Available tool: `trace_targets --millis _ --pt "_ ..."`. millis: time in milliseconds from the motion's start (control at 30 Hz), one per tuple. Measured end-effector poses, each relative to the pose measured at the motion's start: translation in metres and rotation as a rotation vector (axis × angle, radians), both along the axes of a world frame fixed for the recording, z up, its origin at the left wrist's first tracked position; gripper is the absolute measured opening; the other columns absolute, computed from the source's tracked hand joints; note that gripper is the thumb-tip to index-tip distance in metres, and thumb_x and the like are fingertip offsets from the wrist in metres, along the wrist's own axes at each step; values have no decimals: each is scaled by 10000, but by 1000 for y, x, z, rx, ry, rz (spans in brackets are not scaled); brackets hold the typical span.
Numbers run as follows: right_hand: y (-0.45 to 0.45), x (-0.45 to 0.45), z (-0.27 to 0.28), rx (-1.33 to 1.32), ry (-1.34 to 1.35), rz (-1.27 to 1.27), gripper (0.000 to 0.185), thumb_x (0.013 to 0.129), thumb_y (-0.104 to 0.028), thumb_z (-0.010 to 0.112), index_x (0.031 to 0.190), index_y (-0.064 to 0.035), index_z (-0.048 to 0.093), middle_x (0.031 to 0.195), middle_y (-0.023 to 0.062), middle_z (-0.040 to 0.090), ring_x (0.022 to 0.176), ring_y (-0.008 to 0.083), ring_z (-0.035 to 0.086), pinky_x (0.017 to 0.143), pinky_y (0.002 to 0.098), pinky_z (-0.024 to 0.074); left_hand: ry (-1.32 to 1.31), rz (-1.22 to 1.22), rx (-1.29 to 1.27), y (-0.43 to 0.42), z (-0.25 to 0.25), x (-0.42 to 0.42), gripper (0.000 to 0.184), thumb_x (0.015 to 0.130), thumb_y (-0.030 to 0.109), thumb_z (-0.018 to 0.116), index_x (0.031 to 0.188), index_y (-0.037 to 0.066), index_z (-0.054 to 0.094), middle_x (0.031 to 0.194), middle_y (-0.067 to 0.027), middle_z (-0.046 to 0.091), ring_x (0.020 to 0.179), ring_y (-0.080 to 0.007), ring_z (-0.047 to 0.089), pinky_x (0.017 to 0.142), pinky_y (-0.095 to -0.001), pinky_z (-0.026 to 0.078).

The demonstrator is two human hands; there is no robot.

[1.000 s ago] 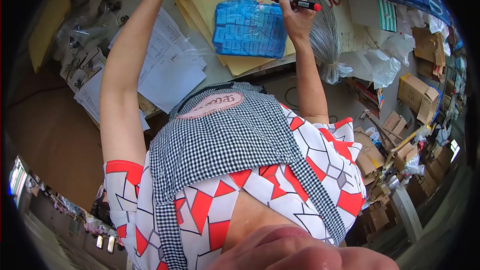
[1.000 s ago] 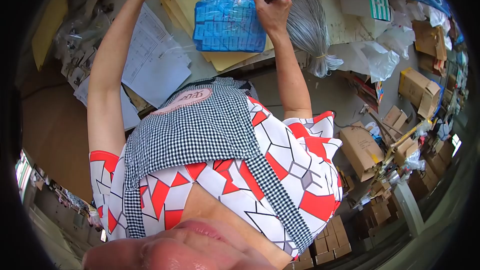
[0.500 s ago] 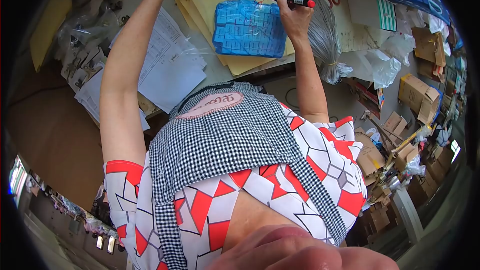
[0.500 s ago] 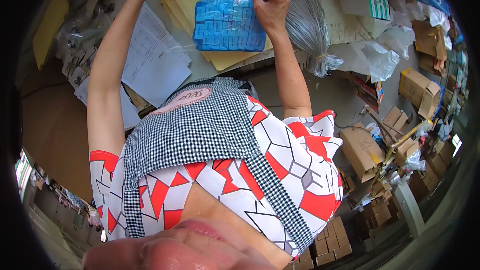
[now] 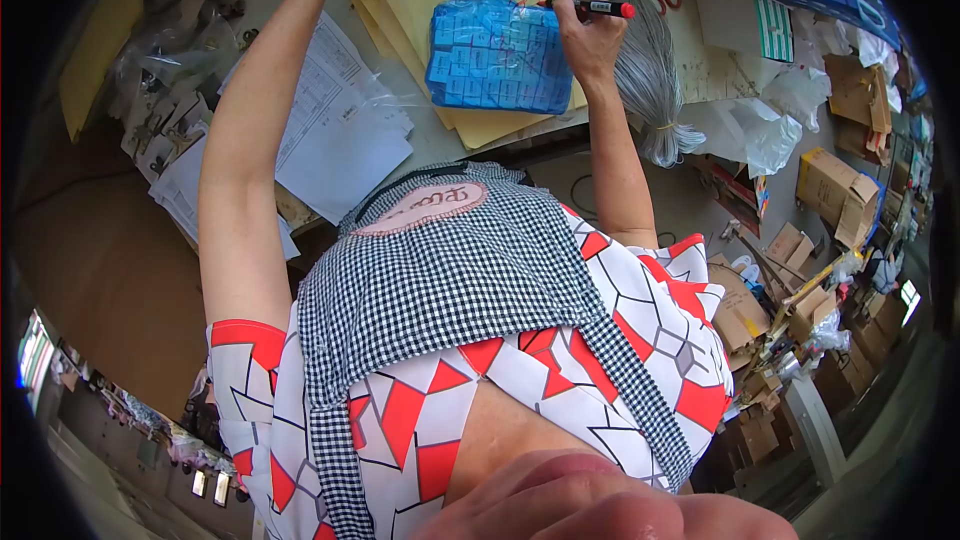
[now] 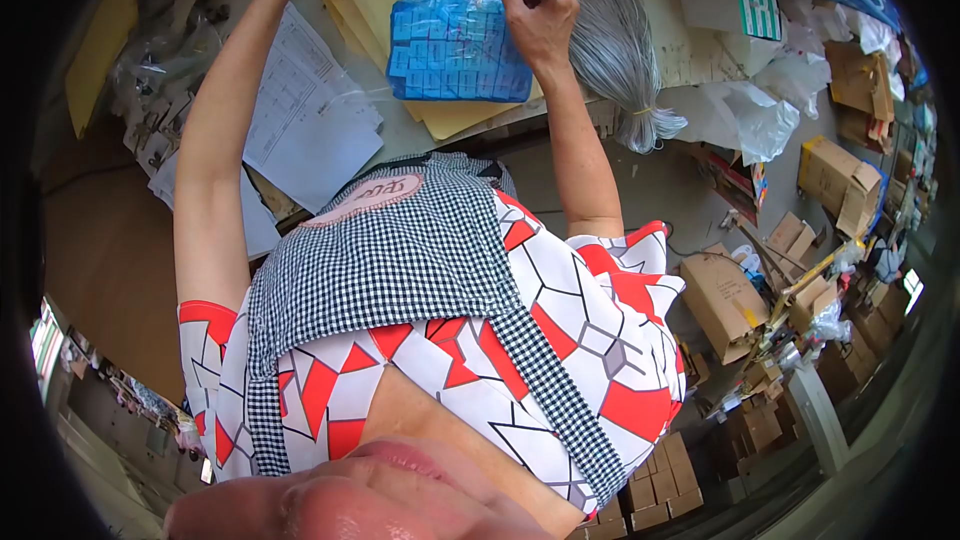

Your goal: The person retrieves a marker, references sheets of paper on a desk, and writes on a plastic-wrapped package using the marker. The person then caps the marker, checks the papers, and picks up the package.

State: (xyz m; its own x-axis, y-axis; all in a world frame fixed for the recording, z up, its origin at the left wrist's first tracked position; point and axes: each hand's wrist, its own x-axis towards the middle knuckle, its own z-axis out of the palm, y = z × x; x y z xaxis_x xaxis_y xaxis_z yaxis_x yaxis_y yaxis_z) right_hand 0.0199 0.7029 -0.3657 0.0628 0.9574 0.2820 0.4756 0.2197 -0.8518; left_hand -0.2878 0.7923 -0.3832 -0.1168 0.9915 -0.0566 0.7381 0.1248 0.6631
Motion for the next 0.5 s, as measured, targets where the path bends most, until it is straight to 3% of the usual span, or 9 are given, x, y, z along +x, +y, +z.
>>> trace_targets --millis 233,300,333,400,500 --pt "-8 0 3 -55 -44 20 160 751 -169 652 722 -14 632 567 87 619 529 184 628 528 283 483 -67 21 33 -6 4 1 299 758 284 641 676 -4 626 507 -34 495 530 -53 456 503 -289 402" --pt "-9 1 -2 -61 -62 -7 150 754 -160 648 721 -14 631 560 83 616 527 179 626 529 283 484 -904 -251 49 -3 -5 -13 303 759 283 641 678 -8 622 507 -34 494 533 -51 454 503 -286 401" --pt "-10 2 -2 -61 -63 -7 150 754 -160 648 721 -14 631 560 83 616 527 179 626 529 283 484 -904 -251 48 -2 -6 -10 303 759 283 641 678 -8 622 507 -34 494 533 -51 454 503 -286 401" --pt "-13 4 -1 -63 -46 18 144 753 -151 646 719 -12 629 555 79 613 524 171 624 524 277 482 -38 10 36 0 -4 2 304 759 284 641 692 -12 627 508 -37 503 535 -50 456 503 -291 399" --pt "-7 23 -5 -12 -47 -104 149 756 -140 647 721 4 635 571 89 617 538 158 624 529 269 481 -50 27 -8 -2 3 7 301 763 284 642 709 -12 631 513 -37 508 536 -50 454 502 -296 396"
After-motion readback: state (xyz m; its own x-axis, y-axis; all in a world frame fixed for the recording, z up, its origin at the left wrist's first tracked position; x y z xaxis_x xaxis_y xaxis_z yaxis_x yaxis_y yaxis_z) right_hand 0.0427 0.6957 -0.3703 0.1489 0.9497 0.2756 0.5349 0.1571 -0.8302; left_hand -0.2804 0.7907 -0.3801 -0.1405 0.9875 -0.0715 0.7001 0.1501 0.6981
